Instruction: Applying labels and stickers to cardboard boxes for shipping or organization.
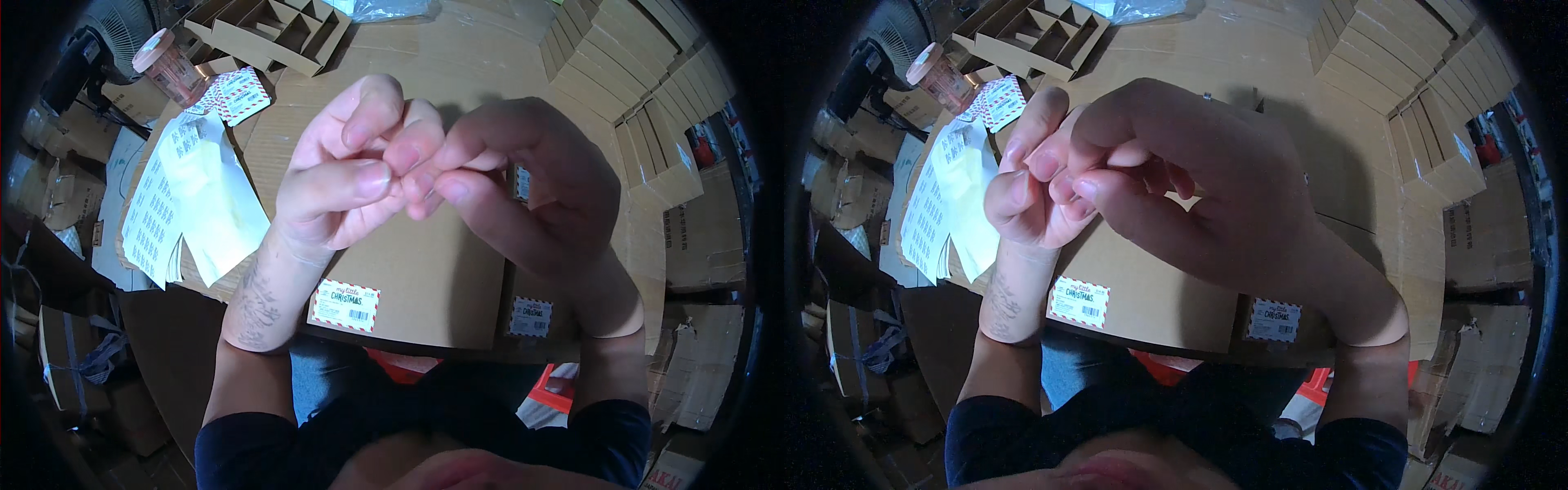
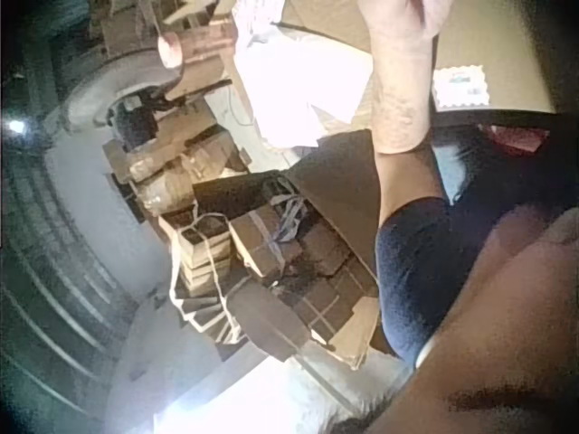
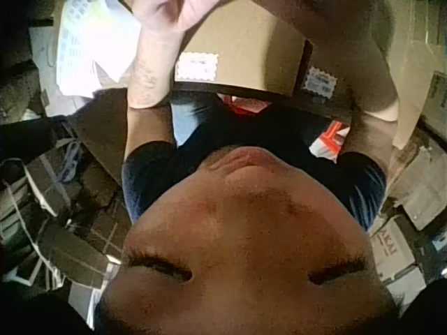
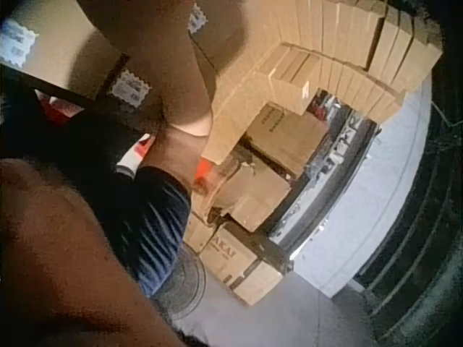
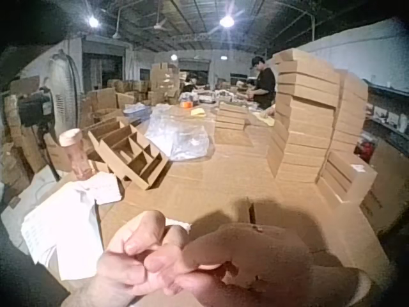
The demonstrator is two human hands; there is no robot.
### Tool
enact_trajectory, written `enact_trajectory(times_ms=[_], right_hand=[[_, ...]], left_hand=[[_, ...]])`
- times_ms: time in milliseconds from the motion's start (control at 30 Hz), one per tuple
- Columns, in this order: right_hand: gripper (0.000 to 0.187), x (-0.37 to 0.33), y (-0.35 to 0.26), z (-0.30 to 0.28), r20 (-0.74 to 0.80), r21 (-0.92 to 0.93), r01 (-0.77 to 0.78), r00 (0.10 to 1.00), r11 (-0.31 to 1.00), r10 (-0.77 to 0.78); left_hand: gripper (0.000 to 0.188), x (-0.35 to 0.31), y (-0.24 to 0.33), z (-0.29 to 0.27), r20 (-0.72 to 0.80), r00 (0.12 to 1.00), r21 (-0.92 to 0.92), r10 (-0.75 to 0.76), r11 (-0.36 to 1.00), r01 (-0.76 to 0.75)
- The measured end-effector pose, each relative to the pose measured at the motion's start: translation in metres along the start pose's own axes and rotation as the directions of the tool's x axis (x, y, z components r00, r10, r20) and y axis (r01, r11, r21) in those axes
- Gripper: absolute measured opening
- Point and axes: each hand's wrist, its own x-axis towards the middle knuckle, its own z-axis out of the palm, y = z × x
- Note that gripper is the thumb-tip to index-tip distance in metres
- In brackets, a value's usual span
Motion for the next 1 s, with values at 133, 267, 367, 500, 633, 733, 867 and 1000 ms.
enact_trajectory(times_ms=[133,267,367,500,633,733,867,1000], right_hand=[[0.018,0.0002,-0.0014,0.0022,-0.051,0.012,-0.071,0.996,0.997,0.071],[0.015,-0.0020,-0.0005,0.0011,-0.074,-0.004,-0.191,0.979,0.982,0.190],[0.014,-0.0018,0.0035,0.0021,-0.095,0.066,-0.193,0.976,0.979,0.199],[0.014,-0.0012,0.0033,0.0030,-0.100,0.073,-0.208,0.971,0.975,0.215],[0.014,-0.0012,0.0035,0.0024,-0.094,0.055,-0.226,0.969,0.973,0.231],[0.014,-0.0009,0.0026,0.0024,-0.090,0.059,-0.242,0.965,0.969,0.246],[0.013,-0.0018,0.0040,-0.0005,-0.084,0.036,-0.213,0.973,0.976,0.215],[0.012,-0.0012,0.0030,0.0016,-0.110,-0.001,-0.226,0.968,0.974,0.225]], left_hand=[[0.032,-0.0008,0.0006,0.0000,-0.109,0.993,0.187,0.036,0.982,-0.015],[0.039,0.0002,0.0013,0.0006,-0.191,0.976,0.308,0.105,0.950,-0.042],[0.040,0.0002,-0.0002,0.0018,-0.200,0.967,0.342,0.156,0.936,-0.081],[0.040,-0.0002,0.0004,0.0016,-0.232,0.961,0.352,0.152,0.934,-0.063],[0.041,0.0001,-0.0009,0.0015,-0.240,0.958,0.333,0.159,0.940,-0.073],[0.041,0.0003,-0.0016,0.0011,-0.242,0.957,0.328,0.162,0.942,-0.077],[0.041,0.0015,-0.0035,0.0007,-0.235,0.958,0.321,0.167,0.943,-0.086],[0.041,-0.0006,-0.0012,-0.0012,-0.244,0.955,0.359,0.170,0.930,-0.074]])
